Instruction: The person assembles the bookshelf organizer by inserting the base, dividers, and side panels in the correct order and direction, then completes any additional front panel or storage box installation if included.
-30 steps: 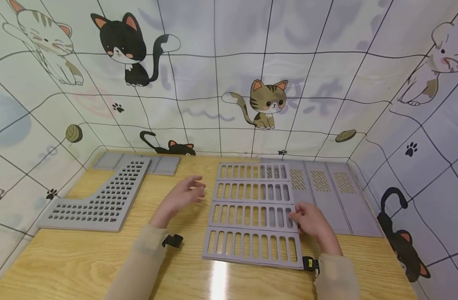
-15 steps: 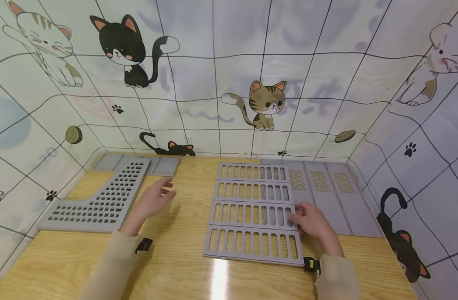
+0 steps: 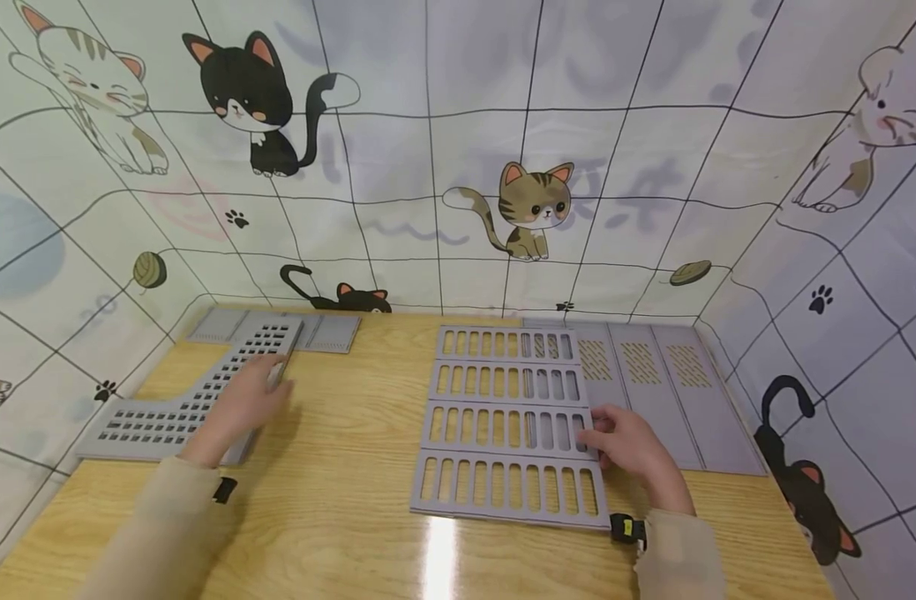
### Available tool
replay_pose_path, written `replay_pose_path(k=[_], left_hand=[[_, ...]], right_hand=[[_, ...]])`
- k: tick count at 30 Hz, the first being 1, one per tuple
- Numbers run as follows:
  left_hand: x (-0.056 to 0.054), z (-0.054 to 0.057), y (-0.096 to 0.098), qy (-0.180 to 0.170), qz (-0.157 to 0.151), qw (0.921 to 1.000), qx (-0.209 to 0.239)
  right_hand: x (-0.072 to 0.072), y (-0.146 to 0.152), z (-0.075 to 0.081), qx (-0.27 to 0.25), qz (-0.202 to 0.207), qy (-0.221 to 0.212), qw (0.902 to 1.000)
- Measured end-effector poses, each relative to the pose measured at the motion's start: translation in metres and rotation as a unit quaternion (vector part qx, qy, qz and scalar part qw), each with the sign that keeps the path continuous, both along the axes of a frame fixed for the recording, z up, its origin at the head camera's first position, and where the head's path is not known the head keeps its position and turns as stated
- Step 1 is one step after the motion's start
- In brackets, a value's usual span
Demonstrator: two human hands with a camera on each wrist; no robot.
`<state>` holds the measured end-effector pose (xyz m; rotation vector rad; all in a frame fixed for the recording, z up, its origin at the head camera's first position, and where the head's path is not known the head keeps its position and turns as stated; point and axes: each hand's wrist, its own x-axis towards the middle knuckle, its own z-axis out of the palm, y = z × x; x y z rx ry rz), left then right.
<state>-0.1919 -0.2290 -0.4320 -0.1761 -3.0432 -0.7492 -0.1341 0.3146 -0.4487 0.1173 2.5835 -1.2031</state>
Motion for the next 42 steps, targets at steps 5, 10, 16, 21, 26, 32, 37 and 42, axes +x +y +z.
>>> replay_pose_path(k=[5, 10, 16, 21, 26, 32, 37, 42], left_hand=[[-0.006, -0.008, -0.021, -0.014, 0.027, 0.9991, -0.03], [-0.009, -0.017, -0.045, -0.052, 0.04, 0.9962, -0.057], [-0.013, -0.016, -0.065, -0.114, 0.054, 0.9889, -0.077], [-0.017, -0.013, -0.075, -0.139, 0.064, 0.9847, -0.084], [-0.023, -0.014, -0.081, -0.144, 0.076, 0.9834, -0.08], [-0.025, -0.014, -0.081, -0.119, 0.093, 0.9853, -0.079], [-0.027, -0.013, -0.079, -0.035, 0.097, 0.9932, -0.054], [-0.03, -0.01, -0.074, 0.041, 0.092, 0.994, -0.043]], right_hand=[[0.0, 0.001, 0.002, 0.006, -0.001, 0.002, 1.0], [0.001, 0.003, 0.001, 0.012, 0.003, 0.011, 0.9999], [0.001, 0.003, 0.0, 0.011, 0.004, 0.017, 0.9998], [0.001, 0.003, 0.001, 0.009, 0.003, 0.015, 0.9998], [0.001, 0.003, 0.001, 0.01, 0.001, 0.012, 0.9999], [0.0, 0.002, 0.002, 0.021, -0.001, 0.013, 0.9997], [0.0, 0.002, 0.001, 0.021, 0.002, 0.018, 0.9996], [0.0, 0.003, -0.001, 0.022, 0.001, 0.021, 0.9995]])
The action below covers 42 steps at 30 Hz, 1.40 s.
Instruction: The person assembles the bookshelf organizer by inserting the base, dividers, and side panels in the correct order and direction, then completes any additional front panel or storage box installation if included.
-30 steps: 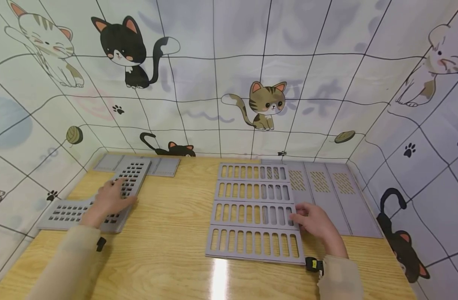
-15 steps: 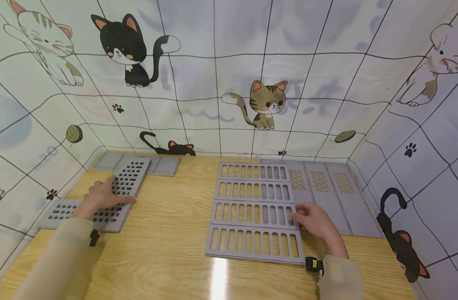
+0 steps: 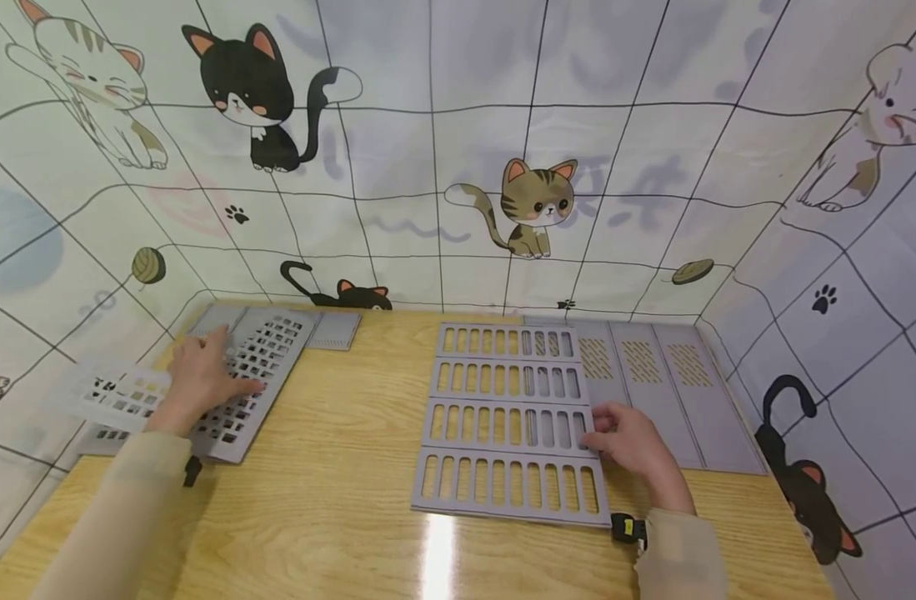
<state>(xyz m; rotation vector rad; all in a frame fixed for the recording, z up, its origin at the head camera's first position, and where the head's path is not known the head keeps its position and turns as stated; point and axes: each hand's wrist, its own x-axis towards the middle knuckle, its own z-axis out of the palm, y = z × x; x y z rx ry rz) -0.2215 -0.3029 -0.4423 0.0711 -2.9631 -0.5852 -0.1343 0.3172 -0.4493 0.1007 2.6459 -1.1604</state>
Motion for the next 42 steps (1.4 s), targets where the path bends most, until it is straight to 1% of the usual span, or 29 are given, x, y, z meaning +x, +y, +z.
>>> replay_pose_path(k=[3, 5, 8, 12, 15, 19, 24, 26, 28, 31, 38, 42], left_hand=[[0.0, 0.004, 0.005, 0.02, -0.002, 0.9998, 0.01], [0.0, 0.008, 0.01, 0.022, -0.004, 0.9996, 0.02], [0.002, 0.017, 0.018, 0.021, -0.012, 0.9991, 0.036], [0.007, 0.029, 0.031, 0.035, -0.025, 0.9976, 0.054], [0.012, 0.04, 0.044, 0.062, -0.041, 0.9948, 0.07], [0.018, 0.05, 0.062, 0.104, -0.072, 0.9882, 0.086], [0.025, 0.059, 0.087, 0.138, -0.084, 0.9805, 0.112], [0.026, 0.06, 0.095, 0.153, -0.092, 0.9755, 0.128], [0.025, 0.059, 0.103, 0.164, -0.103, 0.9705, 0.144], [0.023, 0.056, 0.115, 0.169, -0.116, 0.9643, 0.168], [0.018, 0.047, 0.138, 0.165, -0.114, 0.9577, 0.206], [0.014, 0.044, 0.15, 0.181, -0.122, 0.9526, 0.212]], right_hand=[[0.0, 0.0, -0.001, 0.001, 0.001, 0.002, 1.0], [0.0, 0.0, -0.002, 0.003, 0.001, 0.003, 1.0], [0.0, 0.0, -0.002, 0.006, 0.001, 0.006, 1.0], [0.0, 0.0, -0.001, 0.014, 0.009, 0.012, 0.9998], [0.0, 0.0, 0.0, 0.019, 0.016, 0.014, 0.9996], [-0.001, 0.0, 0.001, 0.018, 0.027, 0.012, 0.9994], [-0.002, -0.001, 0.002, 0.021, 0.034, 0.012, 0.9991], [-0.001, -0.001, 0.002, 0.023, 0.033, 0.011, 0.9991], [-0.001, -0.001, 0.002, 0.024, 0.032, 0.011, 0.9991], [-0.001, -0.001, 0.002, 0.025, 0.031, 0.012, 0.9992], [-0.001, -0.003, 0.002, 0.029, 0.031, 0.017, 0.999], [-0.001, -0.001, 0.002, 0.03, 0.035, 0.023, 0.9987]])
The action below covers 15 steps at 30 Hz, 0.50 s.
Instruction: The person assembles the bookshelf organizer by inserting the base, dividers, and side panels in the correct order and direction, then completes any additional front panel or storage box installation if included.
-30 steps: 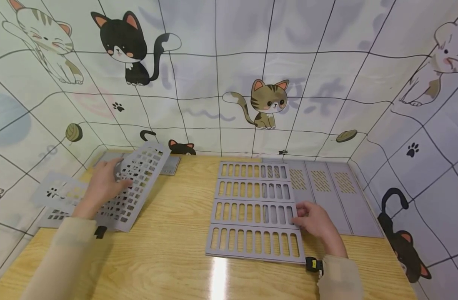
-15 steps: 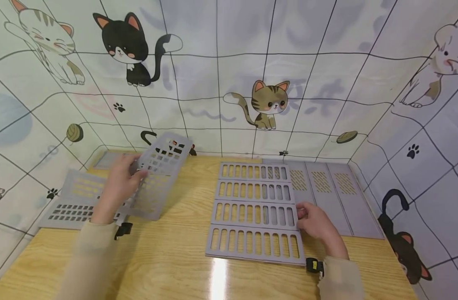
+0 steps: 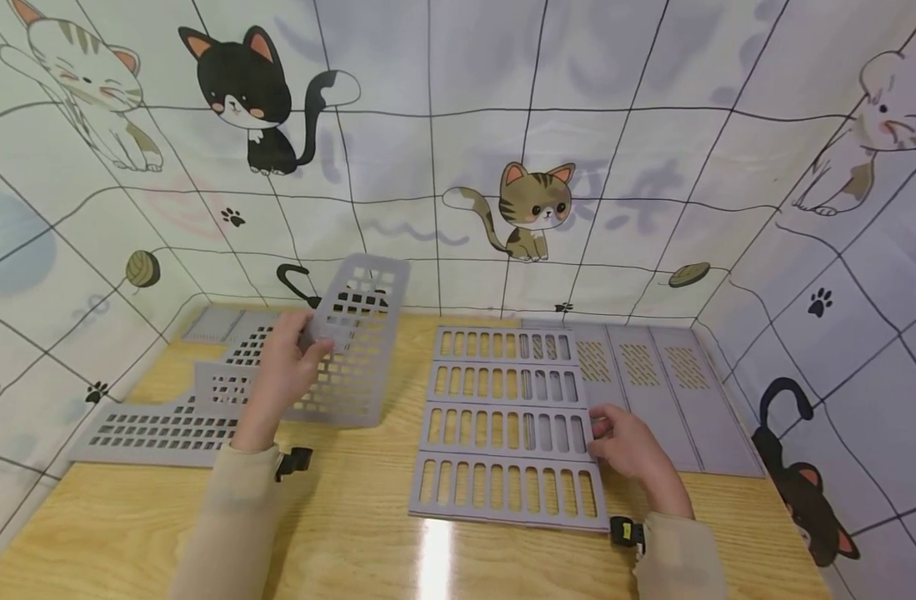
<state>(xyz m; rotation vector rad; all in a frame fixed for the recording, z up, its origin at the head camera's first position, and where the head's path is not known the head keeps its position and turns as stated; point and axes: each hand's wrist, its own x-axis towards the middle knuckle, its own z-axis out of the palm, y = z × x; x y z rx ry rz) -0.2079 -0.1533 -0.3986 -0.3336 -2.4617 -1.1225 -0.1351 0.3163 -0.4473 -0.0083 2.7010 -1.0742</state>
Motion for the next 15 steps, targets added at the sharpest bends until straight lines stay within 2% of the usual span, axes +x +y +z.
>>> replay_pose_path(k=[4, 15], left_hand=[[-0.0014, -0.0027, 0.0053, 0.005, -0.013, 0.9999, 0.007], [-0.0038, -0.0063, 0.0087, -0.031, -0.07, 0.9957, 0.051]], right_hand=[[-0.0009, 0.0009, -0.001, 0.006, 0.009, 0.006, 0.9999], [-0.0009, 0.0004, -0.001, 0.015, 0.013, 0.008, 0.9998]])
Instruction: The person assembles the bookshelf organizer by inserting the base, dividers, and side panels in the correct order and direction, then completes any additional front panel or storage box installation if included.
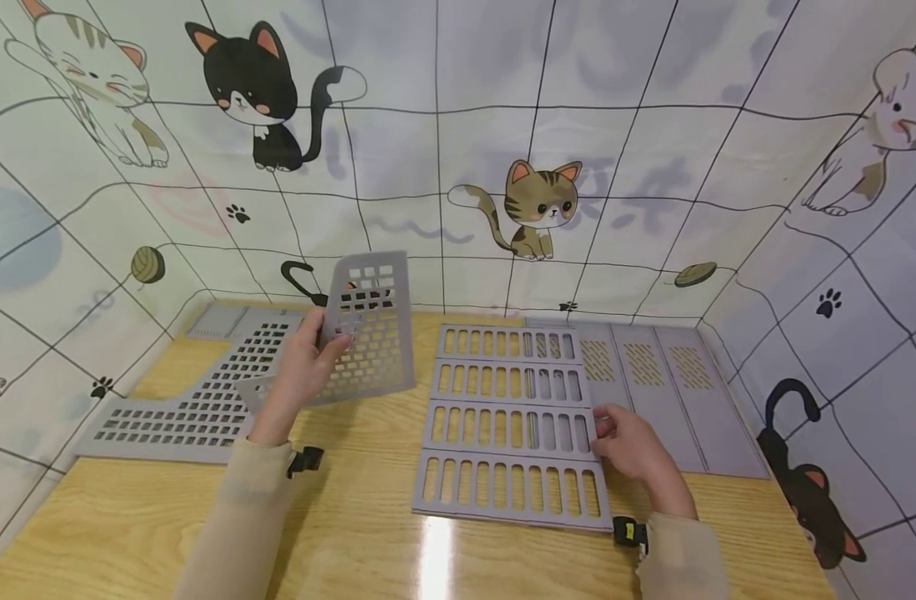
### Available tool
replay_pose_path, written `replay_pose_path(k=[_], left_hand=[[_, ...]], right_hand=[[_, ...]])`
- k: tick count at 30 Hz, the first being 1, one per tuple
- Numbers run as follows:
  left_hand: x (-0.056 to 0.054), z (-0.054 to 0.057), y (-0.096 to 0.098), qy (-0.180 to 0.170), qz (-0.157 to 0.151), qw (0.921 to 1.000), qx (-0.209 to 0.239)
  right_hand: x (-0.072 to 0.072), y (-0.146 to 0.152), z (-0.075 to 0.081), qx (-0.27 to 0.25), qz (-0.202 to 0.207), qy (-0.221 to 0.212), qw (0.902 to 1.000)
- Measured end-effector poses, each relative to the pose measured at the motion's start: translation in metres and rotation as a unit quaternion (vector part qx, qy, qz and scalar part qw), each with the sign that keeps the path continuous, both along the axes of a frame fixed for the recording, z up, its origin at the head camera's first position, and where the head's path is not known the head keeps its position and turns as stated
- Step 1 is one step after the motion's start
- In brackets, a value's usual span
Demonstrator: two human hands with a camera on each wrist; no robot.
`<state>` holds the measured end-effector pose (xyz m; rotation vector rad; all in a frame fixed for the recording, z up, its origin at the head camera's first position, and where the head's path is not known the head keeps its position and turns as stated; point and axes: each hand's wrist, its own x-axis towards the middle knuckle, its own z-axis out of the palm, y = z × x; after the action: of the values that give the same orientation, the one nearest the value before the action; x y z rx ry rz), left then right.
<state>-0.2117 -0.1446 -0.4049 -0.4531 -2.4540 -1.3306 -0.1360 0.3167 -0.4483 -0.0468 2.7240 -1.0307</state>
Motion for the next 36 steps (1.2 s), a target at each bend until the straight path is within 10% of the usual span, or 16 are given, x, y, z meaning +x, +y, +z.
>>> replay_pose_path(k=[15, 36], left_hand=[[-0.001, -0.007, -0.013, -0.1, 0.01, 0.9925, -0.069], [-0.003, -0.007, -0.008, -0.037, 0.013, 0.9987, -0.034]], right_hand=[[-0.001, -0.004, 0.002, 0.028, -0.003, 0.007, 0.9996], [0.022, -0.003, 0.008, 0.077, 0.014, 0.017, 0.9968]])
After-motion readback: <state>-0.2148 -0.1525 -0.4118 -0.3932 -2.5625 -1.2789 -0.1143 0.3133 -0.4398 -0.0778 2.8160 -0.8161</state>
